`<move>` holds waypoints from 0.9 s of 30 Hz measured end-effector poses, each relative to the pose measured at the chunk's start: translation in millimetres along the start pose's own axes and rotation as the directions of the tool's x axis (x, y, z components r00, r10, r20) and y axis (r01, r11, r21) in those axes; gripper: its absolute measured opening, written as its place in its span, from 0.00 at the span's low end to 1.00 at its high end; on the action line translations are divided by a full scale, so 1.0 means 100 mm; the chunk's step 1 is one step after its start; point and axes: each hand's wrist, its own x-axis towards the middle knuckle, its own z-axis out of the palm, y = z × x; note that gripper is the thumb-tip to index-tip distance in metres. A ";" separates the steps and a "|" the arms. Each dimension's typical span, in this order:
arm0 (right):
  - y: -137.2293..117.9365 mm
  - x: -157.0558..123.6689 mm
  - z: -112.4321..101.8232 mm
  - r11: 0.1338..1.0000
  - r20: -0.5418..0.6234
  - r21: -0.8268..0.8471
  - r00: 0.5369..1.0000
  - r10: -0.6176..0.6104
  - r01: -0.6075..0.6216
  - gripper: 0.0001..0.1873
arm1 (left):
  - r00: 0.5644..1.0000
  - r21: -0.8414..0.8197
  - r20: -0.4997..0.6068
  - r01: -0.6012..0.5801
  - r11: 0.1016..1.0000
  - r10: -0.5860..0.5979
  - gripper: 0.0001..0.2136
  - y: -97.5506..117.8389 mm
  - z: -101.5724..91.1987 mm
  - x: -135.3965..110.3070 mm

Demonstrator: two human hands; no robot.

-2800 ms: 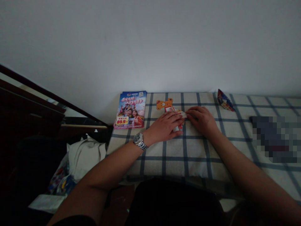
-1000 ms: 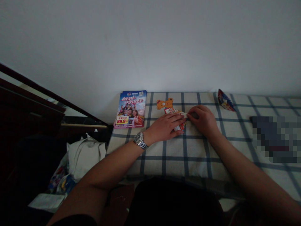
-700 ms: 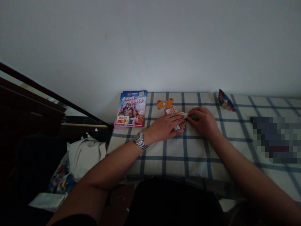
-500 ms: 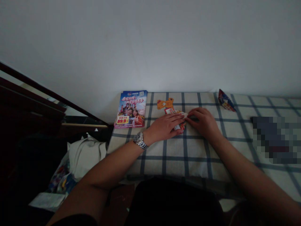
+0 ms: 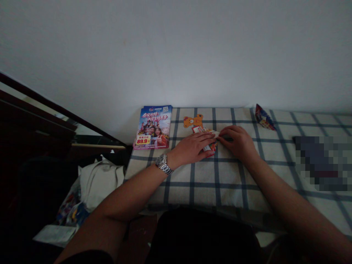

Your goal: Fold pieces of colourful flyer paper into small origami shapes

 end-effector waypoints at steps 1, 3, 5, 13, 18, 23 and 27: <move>0.00 0.00 0.00 1.000 0.004 0.002 1.000 0.005 -0.005 0.06 | 1.000 -0.007 -0.004 0.000 1.000 0.000 0.25 0.00 0.00 0.00; 0.00 0.00 -0.01 1.000 0.014 0.005 1.000 0.011 -0.011 0.07 | 1.000 -0.024 -0.013 0.004 1.000 -0.005 0.25 -0.01 0.01 0.00; 0.00 -0.01 -0.01 1.000 0.025 0.005 1.000 0.009 -0.009 0.08 | 1.000 -0.035 -0.018 0.010 0.999 -0.011 0.24 -0.01 0.02 0.00; -0.04 -0.05 -0.04 0.999 0.060 -0.027 0.998 -0.030 0.031 0.11 | 1.000 -0.041 -0.020 0.009 0.999 -0.010 0.22 -0.02 0.01 0.00; -0.03 -0.05 -0.02 0.997 0.046 -0.052 0.998 -0.047 0.049 0.12 | 1.000 -0.029 -0.023 0.008 1.000 -0.009 0.21 -0.05 0.02 -0.01; -0.02 -0.02 0.00 0.997 0.027 -0.077 0.999 -0.027 0.029 0.11 | 0.999 -0.012 -0.027 0.024 1.000 -0.024 0.24 -0.08 0.04 -0.01; -0.05 -0.02 0.00 0.996 0.016 -0.079 0.999 -0.030 0.032 0.11 | 0.999 -0.008 -0.023 0.034 0.999 -0.034 0.25 -0.07 0.05 0.00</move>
